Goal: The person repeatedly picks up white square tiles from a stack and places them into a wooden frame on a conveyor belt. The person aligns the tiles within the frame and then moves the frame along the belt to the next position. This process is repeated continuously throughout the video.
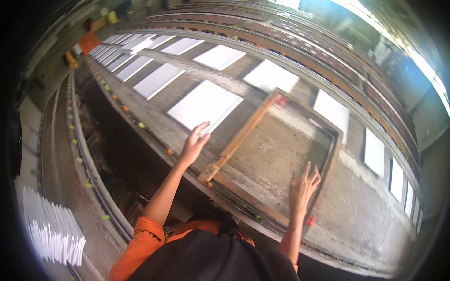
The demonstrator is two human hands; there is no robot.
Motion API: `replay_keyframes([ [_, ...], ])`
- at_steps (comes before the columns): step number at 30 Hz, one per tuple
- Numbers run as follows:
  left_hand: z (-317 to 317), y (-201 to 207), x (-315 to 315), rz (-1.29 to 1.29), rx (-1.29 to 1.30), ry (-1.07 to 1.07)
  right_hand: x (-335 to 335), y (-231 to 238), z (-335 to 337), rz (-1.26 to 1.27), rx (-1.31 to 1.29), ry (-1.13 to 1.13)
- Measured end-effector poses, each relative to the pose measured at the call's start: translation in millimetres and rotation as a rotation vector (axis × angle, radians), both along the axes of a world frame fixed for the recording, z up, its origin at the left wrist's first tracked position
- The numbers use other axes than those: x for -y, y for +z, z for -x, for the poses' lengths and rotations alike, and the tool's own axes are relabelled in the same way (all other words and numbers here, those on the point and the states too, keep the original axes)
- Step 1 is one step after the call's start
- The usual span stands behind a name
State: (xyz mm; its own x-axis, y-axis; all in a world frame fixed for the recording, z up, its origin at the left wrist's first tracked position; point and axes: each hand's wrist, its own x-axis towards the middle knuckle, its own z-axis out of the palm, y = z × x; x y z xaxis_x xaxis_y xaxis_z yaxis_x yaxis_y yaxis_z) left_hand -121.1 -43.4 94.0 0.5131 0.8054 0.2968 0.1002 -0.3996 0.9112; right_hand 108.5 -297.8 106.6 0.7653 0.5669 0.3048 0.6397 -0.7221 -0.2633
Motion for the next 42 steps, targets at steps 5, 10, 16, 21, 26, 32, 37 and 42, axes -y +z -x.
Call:
replay_keyframes([
  [5,152.7,-3.5,-0.6,0.043,0.341,0.457,-114.6,8.8,131.3,-0.453,-0.117,0.684],
  [10,247.2,-56.4,10.0,-0.098,0.413,0.939,-192.1,10.7,275.4,-0.551,-0.562,1.222],
  [16,326.0,-140.9,20.5,0.154,-0.161,1.353,-259.7,-126.8,401.4,-0.061,-0.658,1.548],
  [21,350.7,-189.8,-14.4,0.29,-0.067,1.436,-332.5,-210.7,415.7,0.256,-0.696,1.217],
  [26,388.0,-156.2,-92.7,0.241,-0.035,1.45,-433.4,-199.3,479.5,0.067,-0.843,1.092],
  [32,446.2,-136.9,-210.9,-0.029,-0.176,1.415,-542.7,-138.0,588.9,-0.243,-1.059,1.193],
  [37,497.5,-76.6,-312.5,-0.174,-0.157,1.363,-644.6,-80.8,646.4,-0.367,-1.288,1.171],
  [42,554.0,-35.1,-396.1,-0.187,-0.083,1.42,-742.5,-36.5,696.5,-0.431,-1.335,1.187],
])
